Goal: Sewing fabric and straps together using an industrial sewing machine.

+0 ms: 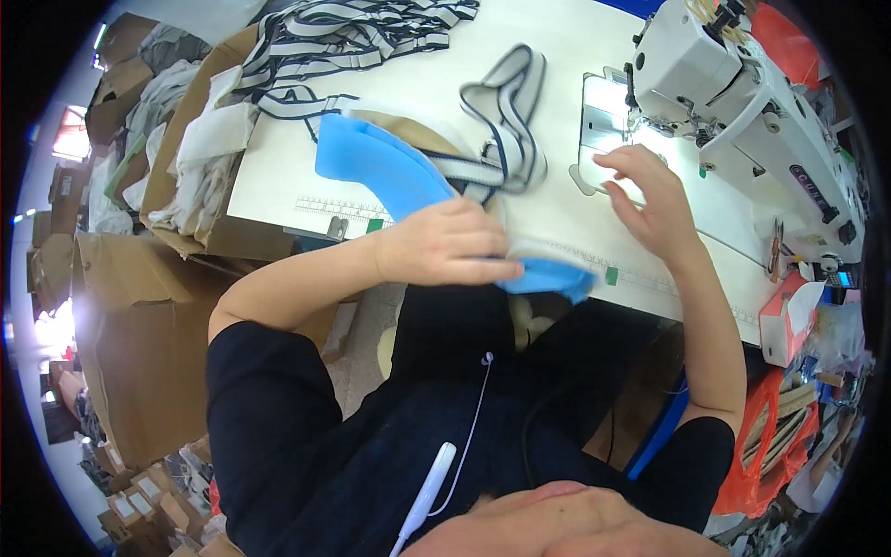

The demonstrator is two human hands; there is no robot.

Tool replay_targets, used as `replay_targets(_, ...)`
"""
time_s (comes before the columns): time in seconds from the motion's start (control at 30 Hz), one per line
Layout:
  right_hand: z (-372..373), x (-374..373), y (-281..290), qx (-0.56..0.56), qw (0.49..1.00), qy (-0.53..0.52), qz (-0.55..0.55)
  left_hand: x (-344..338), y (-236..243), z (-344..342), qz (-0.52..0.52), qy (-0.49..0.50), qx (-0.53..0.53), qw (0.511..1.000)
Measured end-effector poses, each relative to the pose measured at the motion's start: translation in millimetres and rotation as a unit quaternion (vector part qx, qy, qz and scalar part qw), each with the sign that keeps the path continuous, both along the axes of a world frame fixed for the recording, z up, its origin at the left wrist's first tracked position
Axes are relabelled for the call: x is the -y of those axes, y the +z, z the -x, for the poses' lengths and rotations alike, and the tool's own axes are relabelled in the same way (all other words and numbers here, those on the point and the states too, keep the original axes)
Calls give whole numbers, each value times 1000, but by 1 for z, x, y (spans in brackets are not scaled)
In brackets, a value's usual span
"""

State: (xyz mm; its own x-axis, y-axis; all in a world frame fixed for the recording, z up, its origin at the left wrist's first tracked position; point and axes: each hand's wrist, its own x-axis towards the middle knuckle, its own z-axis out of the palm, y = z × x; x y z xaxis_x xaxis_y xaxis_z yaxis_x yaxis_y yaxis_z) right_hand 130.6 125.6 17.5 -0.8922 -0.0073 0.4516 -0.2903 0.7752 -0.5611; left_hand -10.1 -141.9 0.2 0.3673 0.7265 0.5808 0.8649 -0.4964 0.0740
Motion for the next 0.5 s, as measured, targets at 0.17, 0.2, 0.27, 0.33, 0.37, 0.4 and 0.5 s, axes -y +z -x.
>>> replay_targets(0.17, 44, 48, 19, -38, 985, 74, -150, 36, 30, 5, -6, 97, 132, 986)
replay_targets(0.2, 48, 56, 12, -6, 981, 80, -179, 39, 36, 11, -24, 221, 133, 966)
replay_targets(0.27, 54, 68, 2, 62, 970, 100, -212, 42, 66, 20, 202, 499, 130, 832)
replay_targets(0.33, 52, 83, 2, 96, 963, 77, -240, 52, 56, 43, 254, 549, 59, 794)
replay_targets(0.37, 47, 91, 4, 115, 960, 58, -248, 52, 52, 50, 277, 561, 71, 777)
replay_targets(0.4, 44, 96, -5, 59, 959, 43, -273, 51, 48, 54, 272, 564, 70, 777)
replay_targets(0.5, 28, 121, -2, 93, 961, 10, -259, 35, 48, 56, 293, 574, 100, 758)
